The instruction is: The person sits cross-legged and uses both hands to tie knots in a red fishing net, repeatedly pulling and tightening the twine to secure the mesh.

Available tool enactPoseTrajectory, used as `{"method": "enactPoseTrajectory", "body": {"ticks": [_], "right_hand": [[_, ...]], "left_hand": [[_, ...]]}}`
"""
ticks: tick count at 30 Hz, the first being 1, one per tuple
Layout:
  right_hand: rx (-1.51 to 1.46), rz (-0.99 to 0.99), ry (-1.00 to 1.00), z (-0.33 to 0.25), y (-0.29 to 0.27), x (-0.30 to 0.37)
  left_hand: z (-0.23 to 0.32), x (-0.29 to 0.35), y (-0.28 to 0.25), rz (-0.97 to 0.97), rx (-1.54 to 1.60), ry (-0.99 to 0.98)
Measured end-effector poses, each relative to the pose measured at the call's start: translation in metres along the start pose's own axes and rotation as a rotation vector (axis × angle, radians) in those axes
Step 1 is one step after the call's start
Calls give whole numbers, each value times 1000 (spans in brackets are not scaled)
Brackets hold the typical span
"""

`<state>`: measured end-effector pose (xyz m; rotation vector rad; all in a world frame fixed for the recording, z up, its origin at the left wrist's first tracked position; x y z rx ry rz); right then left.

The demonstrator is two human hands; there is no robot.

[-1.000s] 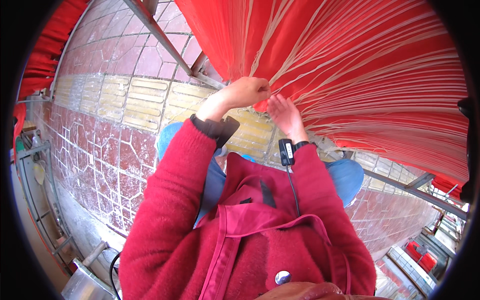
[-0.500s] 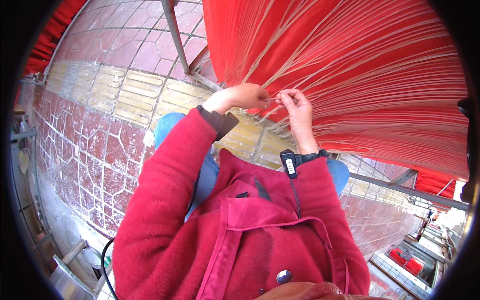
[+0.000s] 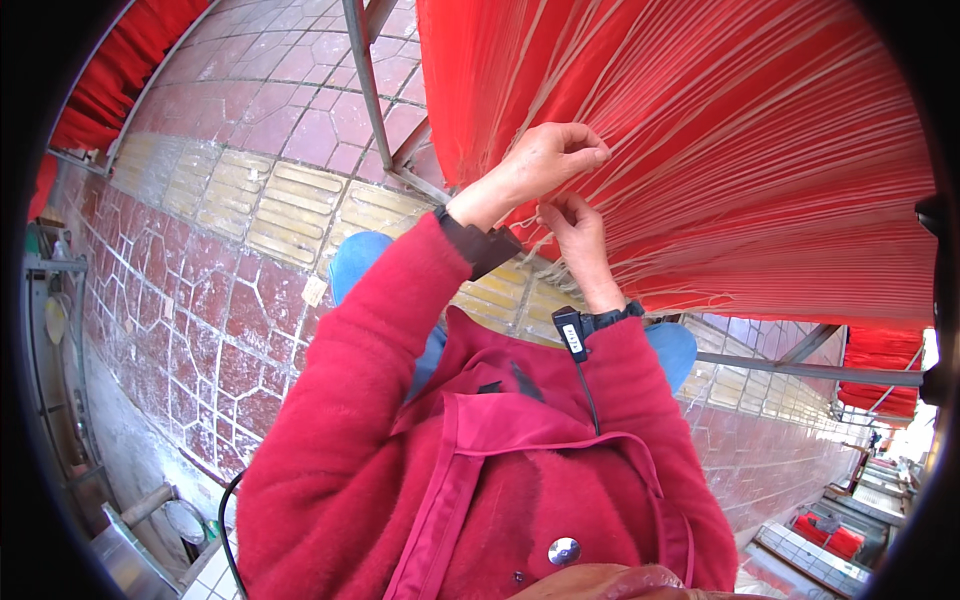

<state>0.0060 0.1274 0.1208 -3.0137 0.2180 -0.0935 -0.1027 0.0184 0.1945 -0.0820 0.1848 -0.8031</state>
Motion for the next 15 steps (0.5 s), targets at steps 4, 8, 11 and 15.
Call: {"method": "enactPoseTrajectory", "body": {"ticks": [4,8,11,15], "right_hand": [[-98,25,48,2,2,7],[-185,43,43,4,6,10],[-145,91,83,7,4,8],[-106,154,37,10,2,3]], "left_hand": [[-6,4,-1,-6,117,-63],[-17,7,-3,11,123,-5],[-29,11,-7,-46,140,-10],[-48,14,-20,-171,77,-11]]}}
Point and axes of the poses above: each hand's wrist, its own x-axis away from the middle knuckle, its own y-axis out of the palm, z = x × y, the point moved 1 cm from there along -x, towards the middle knuckle, and after that the axes turned 4 degrees about -z, right-handed, at the moved point
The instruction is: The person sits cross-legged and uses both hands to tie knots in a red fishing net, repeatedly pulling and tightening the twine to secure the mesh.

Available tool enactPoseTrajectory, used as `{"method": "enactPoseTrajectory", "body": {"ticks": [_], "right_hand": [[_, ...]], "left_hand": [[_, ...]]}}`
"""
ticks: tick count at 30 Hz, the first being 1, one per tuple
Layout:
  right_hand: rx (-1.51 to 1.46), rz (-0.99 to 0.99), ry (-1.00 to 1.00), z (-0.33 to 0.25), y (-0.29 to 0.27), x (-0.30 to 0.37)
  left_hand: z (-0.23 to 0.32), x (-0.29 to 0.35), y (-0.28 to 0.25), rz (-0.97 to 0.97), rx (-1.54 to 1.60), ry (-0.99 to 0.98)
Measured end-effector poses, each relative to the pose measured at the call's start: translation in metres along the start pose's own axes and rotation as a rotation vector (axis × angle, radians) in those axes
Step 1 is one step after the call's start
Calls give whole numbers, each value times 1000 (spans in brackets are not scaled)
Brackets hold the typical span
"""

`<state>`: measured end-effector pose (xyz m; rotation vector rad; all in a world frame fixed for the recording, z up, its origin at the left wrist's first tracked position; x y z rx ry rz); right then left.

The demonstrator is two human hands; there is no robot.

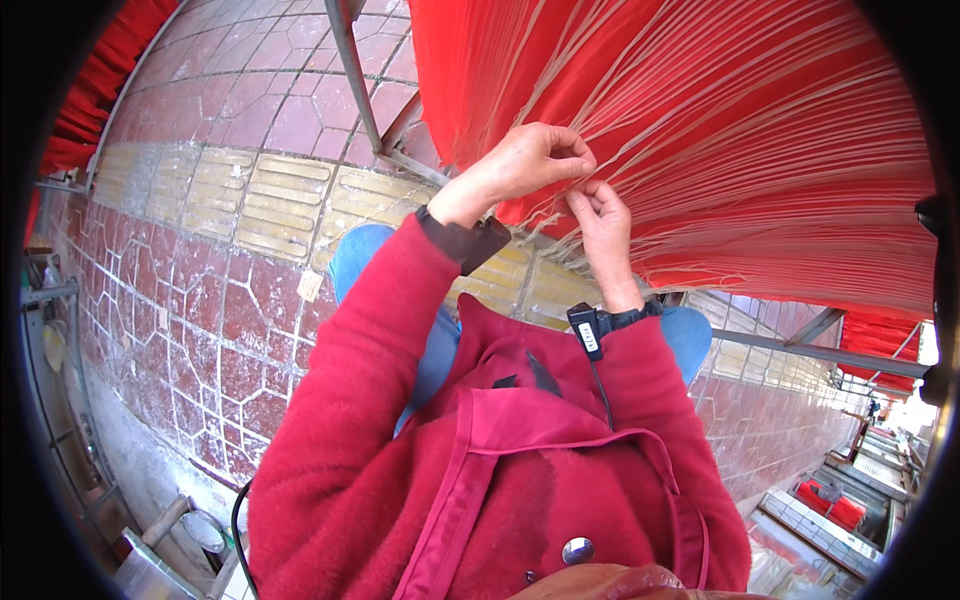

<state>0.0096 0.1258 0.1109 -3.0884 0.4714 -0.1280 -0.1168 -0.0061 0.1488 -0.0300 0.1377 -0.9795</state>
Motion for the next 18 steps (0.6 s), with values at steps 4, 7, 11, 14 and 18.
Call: {"method": "enactPoseTrajectory", "body": {"ticks": [4,7,11,14,18], "right_hand": [[-53,-16,-59,2,4,-1],[-91,31,-31,5,7,0],[-109,43,6,5,2,1],[-118,70,23,5,0,3],[-120,91,32,3,2,5]], "left_hand": [[-11,8,-4,-73,-117,-38],[-13,9,-3,-81,-152,-20],[-15,8,-1,-45,-139,-36],[-18,6,-2,-32,-152,-21],[-23,5,-4,-29,-116,-31]]}}
Point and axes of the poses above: each hand's wrist, its own x-axis away from the middle knuckle, its own y-axis out of the palm, z = x × y, the point moved 1 cm from there along -x, towards the middle knuckle, and after that the axes turned 4 degrees about -z, right-handed, at the moved point
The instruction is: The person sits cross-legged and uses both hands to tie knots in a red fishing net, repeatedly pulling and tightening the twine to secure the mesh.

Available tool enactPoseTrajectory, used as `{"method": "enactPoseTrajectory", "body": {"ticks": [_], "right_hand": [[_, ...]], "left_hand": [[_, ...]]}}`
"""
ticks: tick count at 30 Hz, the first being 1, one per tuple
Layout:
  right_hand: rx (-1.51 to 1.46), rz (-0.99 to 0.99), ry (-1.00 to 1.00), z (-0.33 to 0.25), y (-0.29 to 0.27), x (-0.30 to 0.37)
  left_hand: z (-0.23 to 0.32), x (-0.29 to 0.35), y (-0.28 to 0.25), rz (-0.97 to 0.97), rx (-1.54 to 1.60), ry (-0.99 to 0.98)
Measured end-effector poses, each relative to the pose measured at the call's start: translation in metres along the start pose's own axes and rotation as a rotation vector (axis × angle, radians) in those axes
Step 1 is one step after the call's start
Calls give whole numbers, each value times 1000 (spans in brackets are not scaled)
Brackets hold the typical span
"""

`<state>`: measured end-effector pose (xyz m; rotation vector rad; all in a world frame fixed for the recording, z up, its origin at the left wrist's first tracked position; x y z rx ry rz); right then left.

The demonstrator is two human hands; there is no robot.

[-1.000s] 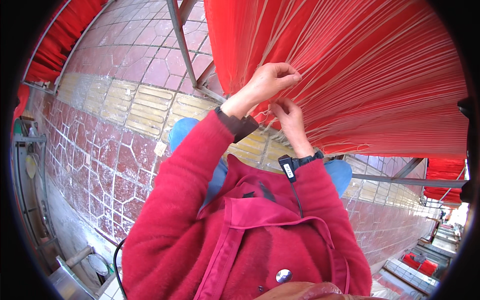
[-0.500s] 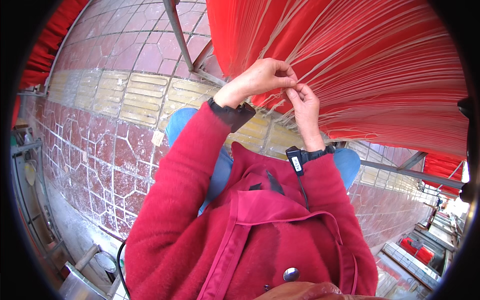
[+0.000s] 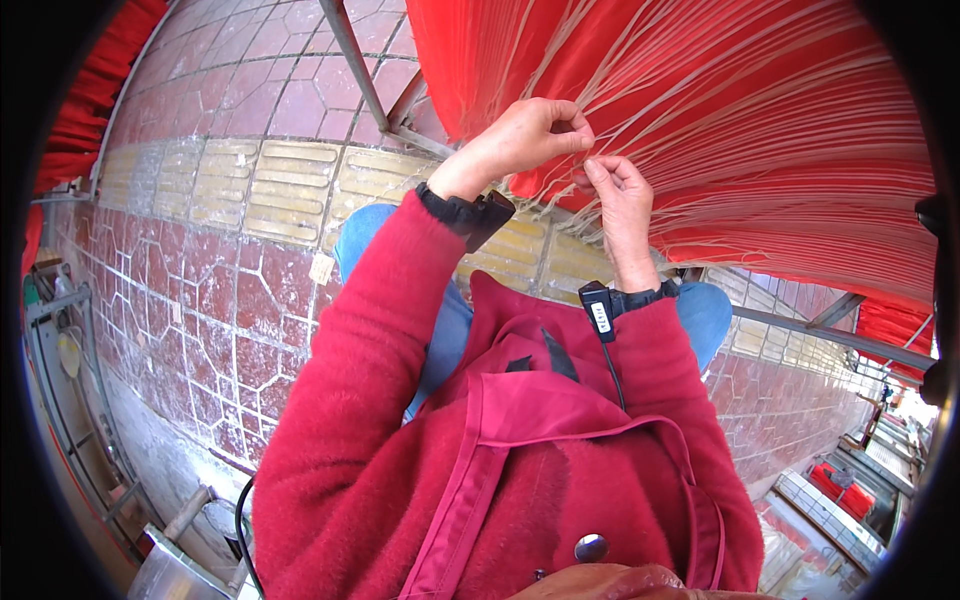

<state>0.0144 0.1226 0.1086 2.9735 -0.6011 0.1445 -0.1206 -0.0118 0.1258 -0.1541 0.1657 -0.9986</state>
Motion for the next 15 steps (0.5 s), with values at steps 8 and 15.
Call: {"method": "enactPoseTrajectory", "body": {"ticks": [8,15], "right_hand": [[-57,22,-3,2,-2,5],[-98,-58,-108,8,-14,18]], "left_hand": [[0,2,-6,23,371,-17],[-4,1,-14,143,571,-171]]}}
Point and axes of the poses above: each hand's wrist, its own x-axis away from the middle knuckle, its own y-axis out of the palm, z = x × y, the point moved 1 cm from there along -x, towards the middle knuckle, and after that the axes turned 4 degrees about -z, right-handed, at the moved point
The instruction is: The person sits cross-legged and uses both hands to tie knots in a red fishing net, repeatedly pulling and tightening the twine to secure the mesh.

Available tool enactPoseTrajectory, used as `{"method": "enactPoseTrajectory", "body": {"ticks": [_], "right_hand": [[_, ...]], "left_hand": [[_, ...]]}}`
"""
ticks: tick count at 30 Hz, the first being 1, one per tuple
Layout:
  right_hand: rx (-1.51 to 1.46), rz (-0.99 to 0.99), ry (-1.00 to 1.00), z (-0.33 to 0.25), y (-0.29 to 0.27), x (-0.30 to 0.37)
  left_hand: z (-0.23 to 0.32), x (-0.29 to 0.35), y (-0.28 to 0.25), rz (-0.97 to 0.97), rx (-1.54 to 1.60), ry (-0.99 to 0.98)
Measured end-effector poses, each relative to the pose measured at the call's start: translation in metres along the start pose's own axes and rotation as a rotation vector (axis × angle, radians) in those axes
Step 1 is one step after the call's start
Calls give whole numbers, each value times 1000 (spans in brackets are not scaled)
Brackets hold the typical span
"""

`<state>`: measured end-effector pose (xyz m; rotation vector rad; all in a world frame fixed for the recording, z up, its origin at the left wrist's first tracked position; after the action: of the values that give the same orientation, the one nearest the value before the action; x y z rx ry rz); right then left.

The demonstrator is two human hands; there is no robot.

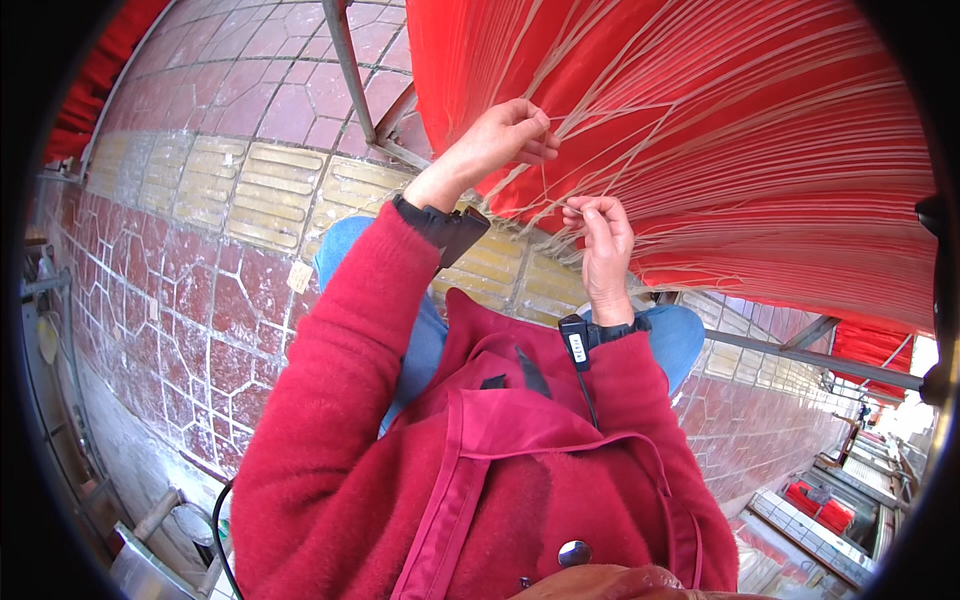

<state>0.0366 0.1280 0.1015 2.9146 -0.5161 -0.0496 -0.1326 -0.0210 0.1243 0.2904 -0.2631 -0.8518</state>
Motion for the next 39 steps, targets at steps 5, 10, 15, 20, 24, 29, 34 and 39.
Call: {"method": "enactPoseTrajectory", "body": {"ticks": [5,10,15,20,24,29,34,39], "right_hand": [[-63,9,-55,5,-8,6],[-106,82,-85,10,-11,6],[-169,237,-133,11,-14,5],[-185,365,-192,10,-18,4],[-256,459,-272,7,-23,3],[-232,542,-281,4,-29,2],[-240,592,-311,1,-38,0],[-238,617,-301,3,-43,3]], "left_hand": [[-2,-3,-2,89,43,-19],[-2,-7,-4,158,76,66],[-2,-8,-8,226,111,101],[-2,-10,-9,284,135,107],[-2,-11,-10,333,187,145],[-2,-14,-10,400,267,202],[-2,-16,-14,446,322,243],[-2,-14,-15,470,349,280]]}}
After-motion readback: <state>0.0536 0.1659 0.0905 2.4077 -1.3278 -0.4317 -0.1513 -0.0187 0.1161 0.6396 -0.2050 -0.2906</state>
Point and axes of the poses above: each hand's wrist, its own x-axis away from the middle knuckle, its own y-axis out of the palm, z = x × y, the point moved 1 cm from there along -x, towards the middle knuckle, and after that the axes turned 4 degrees about -z, right-handed, at the moved point
